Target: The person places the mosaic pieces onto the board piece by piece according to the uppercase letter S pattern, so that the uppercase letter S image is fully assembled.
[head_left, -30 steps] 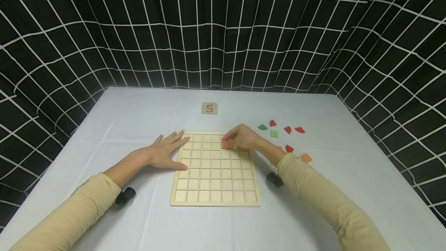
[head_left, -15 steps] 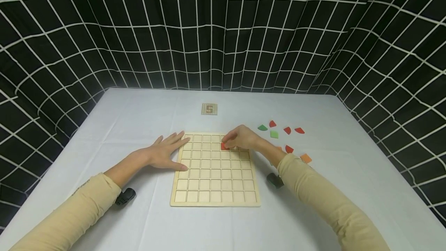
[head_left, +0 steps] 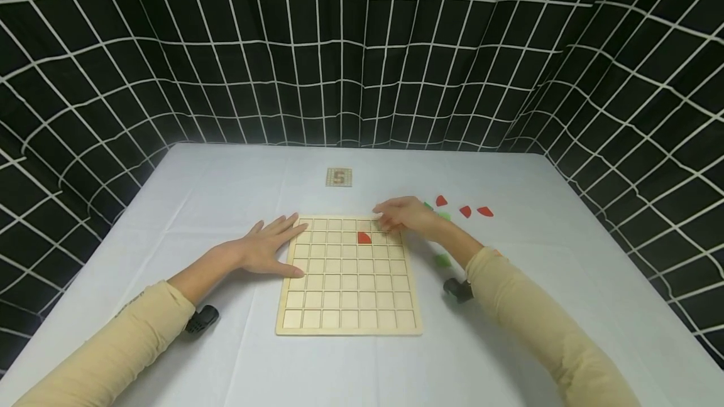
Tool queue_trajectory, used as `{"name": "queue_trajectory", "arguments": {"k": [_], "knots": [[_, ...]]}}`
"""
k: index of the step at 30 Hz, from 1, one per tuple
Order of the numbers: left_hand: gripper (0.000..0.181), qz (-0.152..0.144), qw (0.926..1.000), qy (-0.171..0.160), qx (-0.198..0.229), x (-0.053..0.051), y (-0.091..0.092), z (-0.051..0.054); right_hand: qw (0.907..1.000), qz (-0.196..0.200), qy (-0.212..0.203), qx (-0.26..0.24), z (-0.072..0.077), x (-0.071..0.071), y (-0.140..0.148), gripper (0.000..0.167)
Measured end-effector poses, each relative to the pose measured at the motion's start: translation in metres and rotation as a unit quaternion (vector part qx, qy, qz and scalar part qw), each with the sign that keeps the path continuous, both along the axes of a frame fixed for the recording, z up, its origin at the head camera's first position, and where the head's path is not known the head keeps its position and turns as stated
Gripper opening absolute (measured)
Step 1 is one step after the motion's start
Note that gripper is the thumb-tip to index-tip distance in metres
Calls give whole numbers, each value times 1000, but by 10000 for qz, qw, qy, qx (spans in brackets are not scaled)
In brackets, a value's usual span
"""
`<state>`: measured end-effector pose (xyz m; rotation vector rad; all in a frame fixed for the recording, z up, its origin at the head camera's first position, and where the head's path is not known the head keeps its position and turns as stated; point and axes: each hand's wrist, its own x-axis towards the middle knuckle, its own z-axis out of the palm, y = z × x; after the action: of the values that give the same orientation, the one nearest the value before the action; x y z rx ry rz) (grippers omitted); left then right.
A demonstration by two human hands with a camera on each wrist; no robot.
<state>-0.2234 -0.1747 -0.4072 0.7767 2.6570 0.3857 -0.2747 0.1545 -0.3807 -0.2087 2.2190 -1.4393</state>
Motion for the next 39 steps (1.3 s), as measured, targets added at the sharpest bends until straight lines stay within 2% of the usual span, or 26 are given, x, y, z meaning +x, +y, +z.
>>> {"name": "queue_trajectory", "arguments": {"k": [3, 9, 13, 22, 26, 31, 39], "knots": [[103, -11, 10000, 9, 42, 0, 0, 1, 9990, -141, -270, -322, 6, -1, 11, 43], [103, -14, 10000, -17, 13, 1, 1, 3, 9972, -241, -505, -488, 10, -1, 34, 51], [103, -13, 10000, -33, 31, 1, 1, 3, 9973, -308, -504, -440, 9, 0, 48, 51], [103, -25, 9999, -24, 95, 1, 0, 1, 9991, -241, -339, 3, 3, 4, 84, 52], [103, -28, 10000, -8, 57, 0, 0, -1, 9995, -196, -244, 108, 1, 6, 96, 51], [104, -13, 10000, 6, 1, -1, -1, -2, 9988, -96, -36, 487, -1, 11, 107, 56], [104, -27, 10000, 7, 27, -1, -1, -1, 9884, 237, 782, 1281, -6, 16, 121, 40]]}}
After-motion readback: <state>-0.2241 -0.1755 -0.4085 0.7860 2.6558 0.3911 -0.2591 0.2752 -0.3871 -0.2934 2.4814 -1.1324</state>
